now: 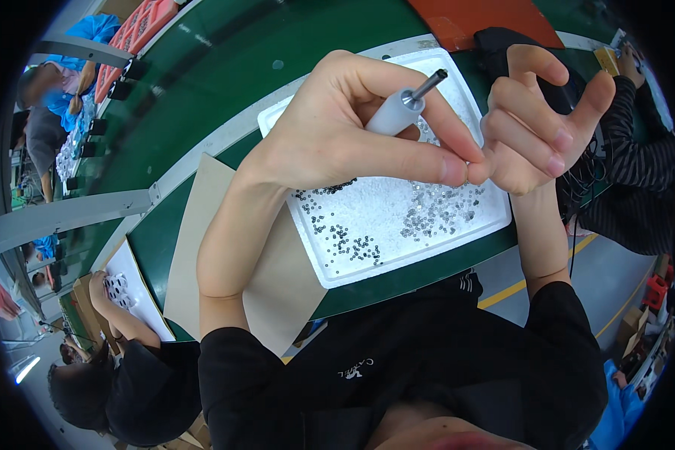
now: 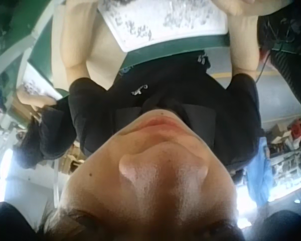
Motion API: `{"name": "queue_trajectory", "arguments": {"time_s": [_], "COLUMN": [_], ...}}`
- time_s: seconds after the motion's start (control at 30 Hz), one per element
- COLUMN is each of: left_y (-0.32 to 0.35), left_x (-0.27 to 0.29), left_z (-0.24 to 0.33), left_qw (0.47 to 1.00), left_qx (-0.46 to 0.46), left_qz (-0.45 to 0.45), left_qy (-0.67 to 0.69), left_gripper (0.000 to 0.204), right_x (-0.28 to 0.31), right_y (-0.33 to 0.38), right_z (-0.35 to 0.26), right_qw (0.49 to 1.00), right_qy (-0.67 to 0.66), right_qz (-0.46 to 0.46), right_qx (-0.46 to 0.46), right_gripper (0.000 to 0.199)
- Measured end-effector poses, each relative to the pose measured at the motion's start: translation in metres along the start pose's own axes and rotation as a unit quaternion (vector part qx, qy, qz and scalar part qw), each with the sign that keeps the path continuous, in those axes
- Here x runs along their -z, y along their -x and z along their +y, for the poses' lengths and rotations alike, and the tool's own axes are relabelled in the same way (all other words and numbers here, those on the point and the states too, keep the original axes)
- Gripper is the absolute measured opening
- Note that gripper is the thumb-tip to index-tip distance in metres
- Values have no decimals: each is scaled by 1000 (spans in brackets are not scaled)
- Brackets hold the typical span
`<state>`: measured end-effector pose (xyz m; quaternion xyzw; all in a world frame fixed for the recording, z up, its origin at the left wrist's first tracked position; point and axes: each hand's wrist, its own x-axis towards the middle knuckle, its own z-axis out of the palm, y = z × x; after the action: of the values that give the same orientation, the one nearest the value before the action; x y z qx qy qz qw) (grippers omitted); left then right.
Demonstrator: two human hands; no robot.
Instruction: Sort small electronic components on a tray using a vacuum pickup tool.
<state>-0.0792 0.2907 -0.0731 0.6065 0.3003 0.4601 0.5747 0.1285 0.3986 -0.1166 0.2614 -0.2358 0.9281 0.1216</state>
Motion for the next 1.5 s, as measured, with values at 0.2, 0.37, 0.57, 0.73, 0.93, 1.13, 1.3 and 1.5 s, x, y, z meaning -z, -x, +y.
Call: {"name": "queue_trajectory", "arguments": {"time_s": [0.2, 0.37, 0.57, 0.73, 0.93, 1.13, 1.3, 1.5], "left_y": [1, 0, -1, -2, -3, -1, -1, -6], "left_x": [-5, -12, -13, -12, -14, -12, -9, -7], "left_z": [-15, -25, -24, -20, -28, -19, -11, -11], "left_qw": [1000, 998, 997, 1000, 999, 999, 1000, 999], "left_qx": [-17, -44, -46, -3, -47, -9, 9, 2], "left_qz": [11, 22, 26, 3, 28, 31, 23, 32], "left_qy": [16, 39, 60, -5, 2, -12, -12, 9], "left_gripper": [17, 14, 14, 16, 14, 14, 17, 17], "right_x": [-1, 1, 13, -5, -2, -2, -3, -2], "right_y": [-2, -1, -10, -9, -6, -4, -4, -5], "right_z": [9, 11, 12, 15, 9, 7, 8, 7], "right_qw": [998, 998, 995, 996, 998, 996, 998, 997], "right_qy": [-51, -47, -36, -82, -63, -88, -57, -54], "right_qz": [28, 27, -90, 3, -24, 1, 18, 37], "right_qx": [-14, -8, -39, -22, -18, -7, 17, 29], "right_gripper": [51, 53, 76, 53, 51, 51, 50, 48]}}
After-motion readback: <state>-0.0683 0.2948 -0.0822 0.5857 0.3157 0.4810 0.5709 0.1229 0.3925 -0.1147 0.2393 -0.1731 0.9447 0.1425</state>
